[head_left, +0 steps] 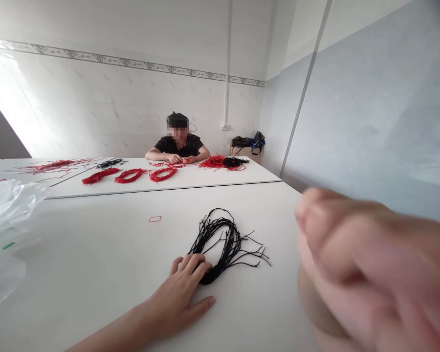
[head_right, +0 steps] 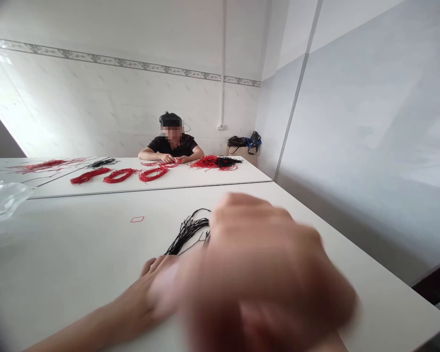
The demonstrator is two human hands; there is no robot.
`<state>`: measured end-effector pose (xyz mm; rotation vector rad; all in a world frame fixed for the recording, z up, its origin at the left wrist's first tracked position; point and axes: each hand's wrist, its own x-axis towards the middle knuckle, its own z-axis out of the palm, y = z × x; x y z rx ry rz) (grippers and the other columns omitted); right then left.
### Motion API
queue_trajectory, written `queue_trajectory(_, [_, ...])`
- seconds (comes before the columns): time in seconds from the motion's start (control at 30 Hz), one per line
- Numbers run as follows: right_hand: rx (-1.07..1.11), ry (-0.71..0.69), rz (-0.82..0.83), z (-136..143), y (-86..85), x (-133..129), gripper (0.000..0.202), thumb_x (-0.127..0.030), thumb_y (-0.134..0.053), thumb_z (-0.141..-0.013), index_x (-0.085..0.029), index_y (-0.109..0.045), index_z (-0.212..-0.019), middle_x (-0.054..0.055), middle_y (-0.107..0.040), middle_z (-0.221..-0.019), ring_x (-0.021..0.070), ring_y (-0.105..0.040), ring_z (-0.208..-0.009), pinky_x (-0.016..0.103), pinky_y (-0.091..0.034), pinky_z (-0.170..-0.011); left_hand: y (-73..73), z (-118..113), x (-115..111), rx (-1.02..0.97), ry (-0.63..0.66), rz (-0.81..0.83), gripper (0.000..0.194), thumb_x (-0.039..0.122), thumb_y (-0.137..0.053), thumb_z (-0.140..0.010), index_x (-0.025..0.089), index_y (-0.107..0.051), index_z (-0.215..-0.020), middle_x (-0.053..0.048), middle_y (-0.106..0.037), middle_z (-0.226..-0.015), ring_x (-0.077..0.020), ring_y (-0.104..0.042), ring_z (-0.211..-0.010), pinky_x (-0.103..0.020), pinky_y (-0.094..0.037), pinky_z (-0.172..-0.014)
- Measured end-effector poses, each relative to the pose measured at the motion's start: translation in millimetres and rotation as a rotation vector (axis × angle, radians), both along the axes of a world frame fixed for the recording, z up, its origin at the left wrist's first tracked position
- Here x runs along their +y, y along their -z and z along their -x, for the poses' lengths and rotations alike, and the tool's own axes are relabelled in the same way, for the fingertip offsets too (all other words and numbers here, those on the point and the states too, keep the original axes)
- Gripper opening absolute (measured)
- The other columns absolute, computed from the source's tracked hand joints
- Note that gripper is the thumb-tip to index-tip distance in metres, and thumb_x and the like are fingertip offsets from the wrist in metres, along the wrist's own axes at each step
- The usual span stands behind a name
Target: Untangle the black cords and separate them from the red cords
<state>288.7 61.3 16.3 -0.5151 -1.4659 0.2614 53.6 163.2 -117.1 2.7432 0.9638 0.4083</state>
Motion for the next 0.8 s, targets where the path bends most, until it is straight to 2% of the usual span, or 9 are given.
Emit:
queue_trajectory(0.03, [0.116, 0.021, -0.089, 3.5, -11.8, 14.5, 0.022, -0.016, -0.055, -0.083, -0.027, -0.056, -0.064, -0.004, -0.027, -0.046, 0.0125, -0.029, -0.040, 0.034, -0.032, -0.043, 0.9, -0.2, -0.5, -0.011, -0.015, -0.009, 0.035, 0.035, -0.053, -0.085, 0.029, -0.049, -0.120, -0.006, -0.053, -0.117, -0.0264, -0.049, -0.105, -0.049, -0.038, -0.099])
queue_trajectory(0.07, [0.183, -0.043, -0.117, 5.8, -22.4, 29.8, 0.018, -0.017, -0.051, -0.085, -0.026, -0.057, -0.071, -0.006, -0.028, -0.044, 0.0103, -0.025, -0.036, 0.031, -0.029, -0.041, 2.2, -0.7, -1.3, -0.022, -0.029, -0.018, 0.035, 0.034, -0.054, -0.085, 0.028, -0.049, -0.119, -0.006, -0.053, -0.116, -0.0259, -0.048, -0.105, -0.048, -0.036, -0.100])
queue_trajectory(0.13, [0.257, -0.228, -0.011, 6.1, -37.4, 58.7, 0.018, -0.020, -0.046, -0.086, -0.023, -0.055, -0.071, -0.009, -0.027, -0.039, 0.0074, -0.018, -0.033, 0.026, -0.025, -0.040, 4.7, -1.9, -2.8, -0.043, -0.052, -0.033, 0.035, 0.033, -0.055, -0.084, 0.027, -0.049, -0.118, -0.006, -0.053, -0.117, -0.0250, -0.047, -0.107, -0.047, -0.033, -0.102])
queue_trajectory(0.2, [0.320, -0.335, 0.136, 2.5, -42.9, 80.2, 0.019, -0.021, -0.043, -0.086, -0.021, -0.052, -0.070, -0.010, -0.025, -0.038, 0.0066, -0.018, -0.032, 0.024, -0.028, -0.041, 6.6, -2.6, -3.7, -0.043, -0.044, -0.035, 0.036, 0.033, -0.056, -0.084, 0.027, -0.049, -0.118, -0.005, -0.052, -0.116, -0.0244, -0.047, -0.107, -0.046, -0.032, -0.102])
queue_trajectory(0.33, [0.418, -0.413, 0.297, -4.2, -39.6, 97.2, 0.020, -0.025, -0.045, -0.085, -0.019, -0.050, -0.067, -0.010, -0.024, -0.040, 0.0058, -0.022, -0.033, 0.022, -0.033, -0.043, 7.4, -2.3, -3.7, -0.045, -0.030, -0.041, 0.035, 0.033, -0.055, -0.084, 0.027, -0.048, -0.118, -0.006, -0.052, -0.115, -0.0247, -0.047, -0.107, -0.046, -0.032, -0.102])
queue_trajectory(0.47, [0.488, -0.465, 0.321, -5.3, -37.1, 104.4, 0.026, -0.030, -0.059, -0.082, -0.019, -0.045, -0.062, -0.007, -0.038, -0.049, 0.0061, -0.041, -0.042, 0.022, -0.042, -0.049, 7.5, -2.0, -3.0, -0.045, -0.024, -0.046, 0.035, 0.033, -0.055, -0.084, 0.026, -0.048, -0.118, -0.006, -0.052, -0.114, -0.0252, -0.048, -0.107, -0.046, -0.032, -0.101])
queue_trajectory(0.63, [0.549, -0.411, 0.343, -10.3, -33.1, 126.6, 0.020, -0.030, -0.075, -0.074, -0.018, -0.059, -0.073, -0.004, -0.063, -0.073, 0.0071, -0.062, -0.065, 0.018, -0.049, -0.058, 7.4, -3.2, -3.9, -0.037, -0.035, -0.036, 0.035, 0.033, -0.056, -0.084, 0.026, -0.048, -0.117, -0.006, -0.052, -0.113, -0.0251, -0.049, -0.105, -0.048, -0.030, -0.102])
queue_trajectory(0.8, [0.582, -0.426, 0.320, -15.1, -26.9, 141.6, 0.023, -0.033, -0.081, -0.069, -0.018, -0.064, -0.073, -0.004, -0.066, -0.073, 0.0069, -0.064, -0.066, 0.017, -0.052, -0.060, 3.6, -2.5, -3.9, -0.014, -0.042, -0.009, 0.035, 0.034, -0.055, -0.085, 0.026, -0.048, -0.118, -0.006, -0.052, -0.114, -0.0254, -0.048, -0.106, -0.050, -0.029, -0.103])
